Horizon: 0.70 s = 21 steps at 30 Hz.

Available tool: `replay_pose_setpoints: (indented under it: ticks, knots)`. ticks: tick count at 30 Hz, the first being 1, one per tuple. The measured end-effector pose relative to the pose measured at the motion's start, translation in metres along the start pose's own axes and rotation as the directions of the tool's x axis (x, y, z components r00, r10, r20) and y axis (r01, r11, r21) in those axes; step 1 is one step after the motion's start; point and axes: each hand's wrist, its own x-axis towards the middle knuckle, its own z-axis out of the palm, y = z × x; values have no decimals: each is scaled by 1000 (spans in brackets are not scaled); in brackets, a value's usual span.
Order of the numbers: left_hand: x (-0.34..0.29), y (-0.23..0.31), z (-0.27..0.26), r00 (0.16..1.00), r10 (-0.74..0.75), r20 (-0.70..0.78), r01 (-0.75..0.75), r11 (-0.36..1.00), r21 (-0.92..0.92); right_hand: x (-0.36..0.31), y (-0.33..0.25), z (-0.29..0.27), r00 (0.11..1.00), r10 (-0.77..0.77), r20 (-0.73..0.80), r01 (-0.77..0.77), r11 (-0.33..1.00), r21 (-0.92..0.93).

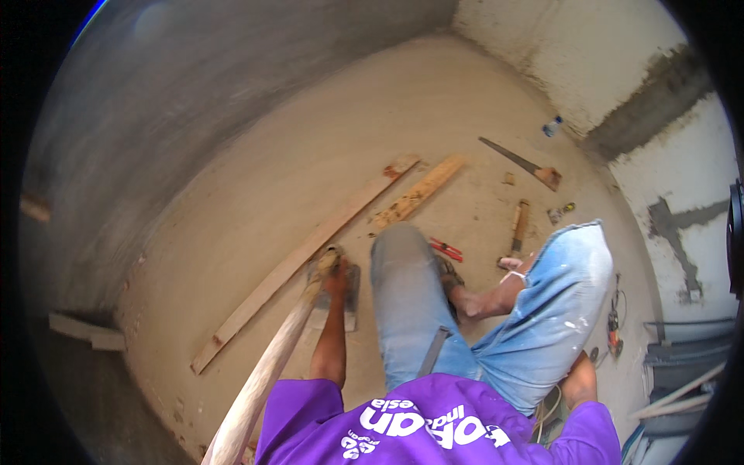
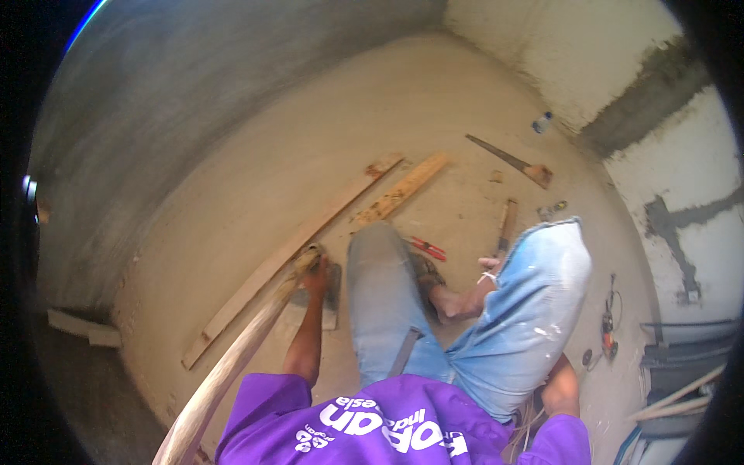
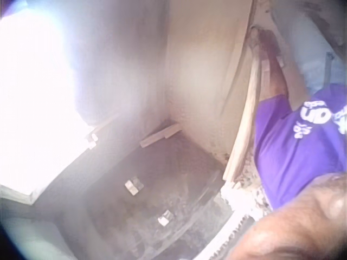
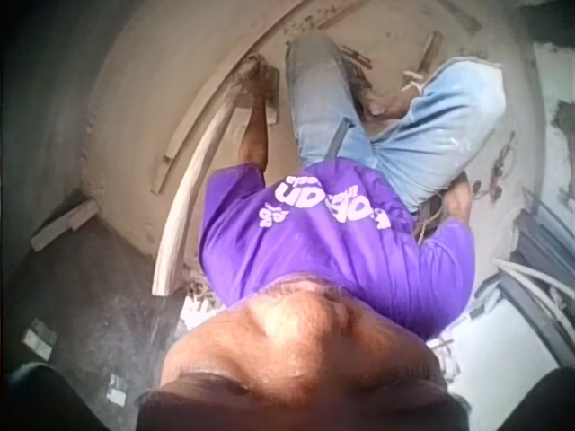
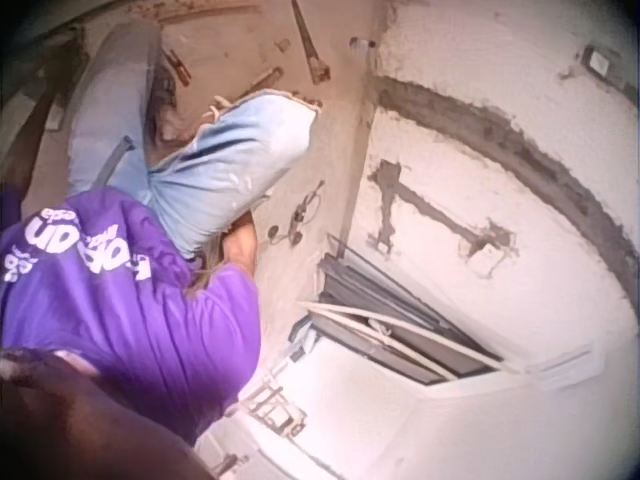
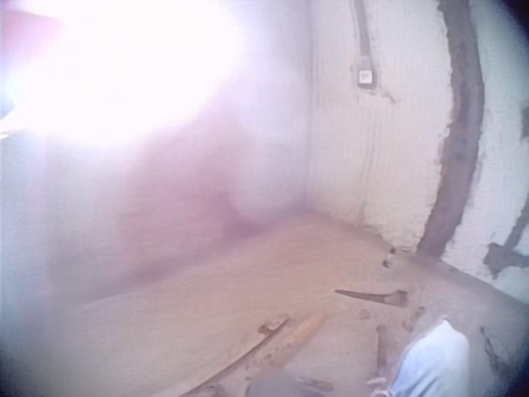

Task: The person sits on the floor and uses a chisel and a wooden mallet to carve a piece of wood. They repeatedly strike the chisel to shape the wood and occasionally use a knife to refine the edges.

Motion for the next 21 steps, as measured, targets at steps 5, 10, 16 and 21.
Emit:
replay_pose_setpoints:
  ticks: [5,10,16,21]
  knots:
    - [0,0,23,990,32,-136,-34,999,-15,-28,20,-14,1000,-13,-7,13,999,-34]
    - [3,15,3,963,180,-200,-192,981,-41,-47,46,-2,998,-61,33,61,998,-6]
    - [-21,37,1,988,-152,-6,152,988,-13,-75,88,-4,998,-65,26,65,998,11]
    - [-32,53,6,995,-45,-92,38,996,-77,-91,135,-4,999,33,3,-33,998,51]
